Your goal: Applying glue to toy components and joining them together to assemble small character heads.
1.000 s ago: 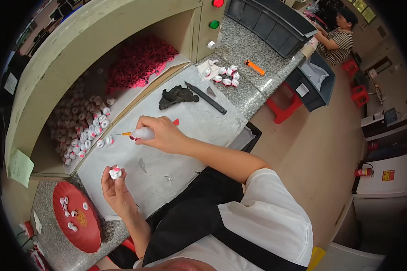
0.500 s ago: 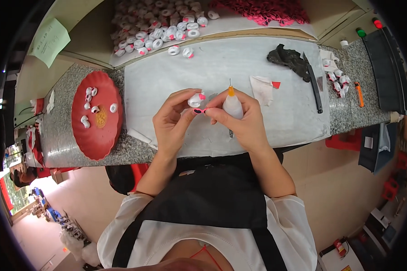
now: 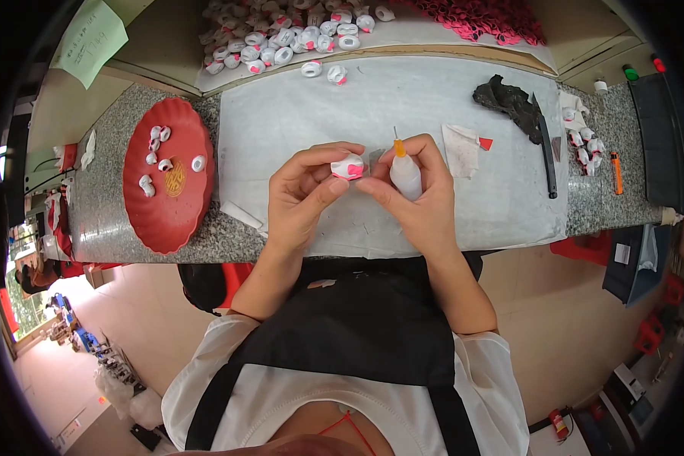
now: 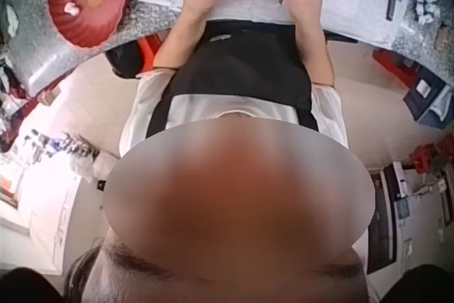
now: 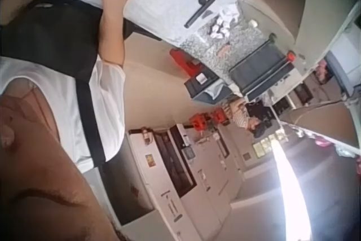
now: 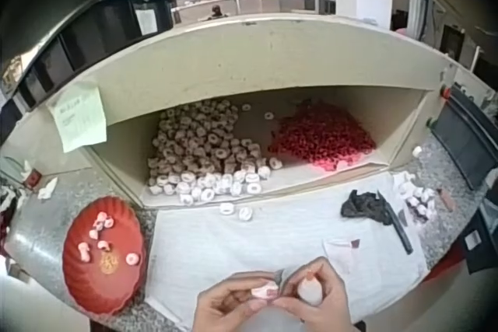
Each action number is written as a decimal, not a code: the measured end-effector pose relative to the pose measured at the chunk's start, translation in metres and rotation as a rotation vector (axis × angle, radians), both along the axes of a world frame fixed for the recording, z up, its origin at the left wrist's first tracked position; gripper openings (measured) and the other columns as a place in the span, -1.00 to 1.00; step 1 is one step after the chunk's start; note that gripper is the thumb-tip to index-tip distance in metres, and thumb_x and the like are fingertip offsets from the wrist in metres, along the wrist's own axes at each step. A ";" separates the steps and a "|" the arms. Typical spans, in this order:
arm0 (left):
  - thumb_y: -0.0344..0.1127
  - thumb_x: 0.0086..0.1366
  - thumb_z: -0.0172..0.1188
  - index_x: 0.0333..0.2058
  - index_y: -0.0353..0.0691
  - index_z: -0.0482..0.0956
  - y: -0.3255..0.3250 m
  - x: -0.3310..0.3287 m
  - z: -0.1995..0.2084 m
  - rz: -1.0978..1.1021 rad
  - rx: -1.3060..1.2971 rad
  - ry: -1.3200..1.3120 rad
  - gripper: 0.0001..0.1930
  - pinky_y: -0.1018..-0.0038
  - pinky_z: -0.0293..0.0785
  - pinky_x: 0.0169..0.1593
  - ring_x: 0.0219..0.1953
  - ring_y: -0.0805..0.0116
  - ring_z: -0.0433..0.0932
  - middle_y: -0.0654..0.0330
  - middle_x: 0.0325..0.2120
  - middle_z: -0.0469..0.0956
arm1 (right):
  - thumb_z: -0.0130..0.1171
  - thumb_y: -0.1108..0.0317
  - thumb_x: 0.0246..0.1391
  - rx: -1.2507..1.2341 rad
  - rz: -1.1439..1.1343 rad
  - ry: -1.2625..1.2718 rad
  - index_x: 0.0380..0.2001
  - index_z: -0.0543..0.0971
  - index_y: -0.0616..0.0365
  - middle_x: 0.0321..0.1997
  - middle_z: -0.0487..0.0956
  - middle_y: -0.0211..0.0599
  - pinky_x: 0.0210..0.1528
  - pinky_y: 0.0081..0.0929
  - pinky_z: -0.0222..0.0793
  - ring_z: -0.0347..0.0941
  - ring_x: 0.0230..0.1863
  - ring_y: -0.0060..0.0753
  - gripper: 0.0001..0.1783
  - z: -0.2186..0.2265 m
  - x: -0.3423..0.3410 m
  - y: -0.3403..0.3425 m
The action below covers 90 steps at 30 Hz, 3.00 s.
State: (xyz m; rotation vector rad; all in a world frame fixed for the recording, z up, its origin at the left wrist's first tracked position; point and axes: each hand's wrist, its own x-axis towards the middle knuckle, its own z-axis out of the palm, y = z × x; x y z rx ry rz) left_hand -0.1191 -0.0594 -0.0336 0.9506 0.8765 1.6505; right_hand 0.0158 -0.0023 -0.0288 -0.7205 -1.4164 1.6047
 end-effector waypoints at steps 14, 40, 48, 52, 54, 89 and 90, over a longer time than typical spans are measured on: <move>-0.56 -0.01 0.05 -0.28 -0.37 0.41 -0.002 -0.003 -0.004 -0.145 0.049 -0.118 -0.76 0.50 0.29 -0.14 -0.22 0.37 0.37 0.09 -0.30 0.41 | 0.14 0.58 -0.30 -0.127 0.204 0.123 -0.42 0.36 0.28 -0.43 0.42 -0.21 -0.64 -0.66 0.26 0.34 -0.57 -0.52 -0.74 -0.001 0.001 -0.002; -0.52 -0.04 0.11 -0.37 -0.32 0.41 -0.034 -0.006 0.006 -0.217 0.107 -0.221 -0.81 0.46 0.27 -0.17 -0.30 0.38 0.37 0.09 -0.35 0.39 | 0.03 0.57 -0.29 -0.216 0.193 0.127 -0.45 0.32 0.27 -0.56 0.40 -0.15 -0.68 -0.62 0.24 0.30 -0.68 -0.47 -0.78 0.015 -0.003 -0.039; -0.60 -0.14 0.13 -0.46 -0.27 0.41 -0.037 -0.041 0.024 0.454 0.087 0.177 -0.80 0.55 0.14 -0.11 -0.21 0.44 0.23 0.21 -0.32 0.24 | 0.00 0.55 -0.24 -0.255 0.137 0.032 -0.28 0.33 0.30 -0.47 0.42 -0.22 -0.64 -0.72 0.20 0.24 -0.66 -0.63 -0.67 0.023 -0.021 -0.026; -0.57 -0.13 0.13 -0.42 -0.29 0.41 -0.031 -0.081 0.047 1.126 0.107 0.600 -0.78 0.53 0.16 -0.12 -0.19 0.37 0.26 0.16 -0.26 0.27 | -0.08 0.54 -0.25 -0.143 0.036 -0.076 -0.10 0.18 0.26 -0.45 0.35 -0.24 -0.72 -0.81 0.08 0.16 -0.69 -0.66 -0.49 0.014 -0.011 -0.014; -0.54 -0.10 0.11 -0.37 -0.27 0.41 -0.015 -0.083 0.051 0.893 0.109 1.052 -0.77 0.51 0.24 -0.18 -0.29 0.31 0.34 0.13 -0.33 0.36 | -0.10 0.53 -0.26 -0.152 -0.020 -0.071 -0.09 0.15 0.24 -0.41 0.33 -0.23 -0.75 -0.83 0.05 0.15 -0.69 -0.67 -0.48 0.014 -0.005 -0.011; -0.52 -0.04 0.09 -0.20 -0.36 0.27 0.005 -0.003 0.004 0.091 -0.050 -0.146 -0.64 0.42 0.36 -0.14 -0.24 0.33 0.40 -0.02 -0.25 0.35 | 0.34 0.42 -0.48 0.644 -0.227 0.080 -0.44 0.34 0.15 -0.44 0.32 -0.29 -0.55 -0.67 0.22 0.27 -0.59 -0.53 -0.56 0.031 0.021 -0.009; -0.52 -0.05 0.09 -0.21 -0.36 0.27 0.004 -0.005 0.002 0.089 -0.039 -0.148 -0.64 0.42 0.35 -0.13 -0.24 0.33 0.40 -0.02 -0.25 0.35 | 0.34 0.45 -0.50 0.663 -0.214 0.080 -0.43 0.34 0.14 -0.44 0.32 -0.29 -0.59 -0.69 0.20 0.27 -0.60 -0.54 -0.54 0.031 0.018 -0.010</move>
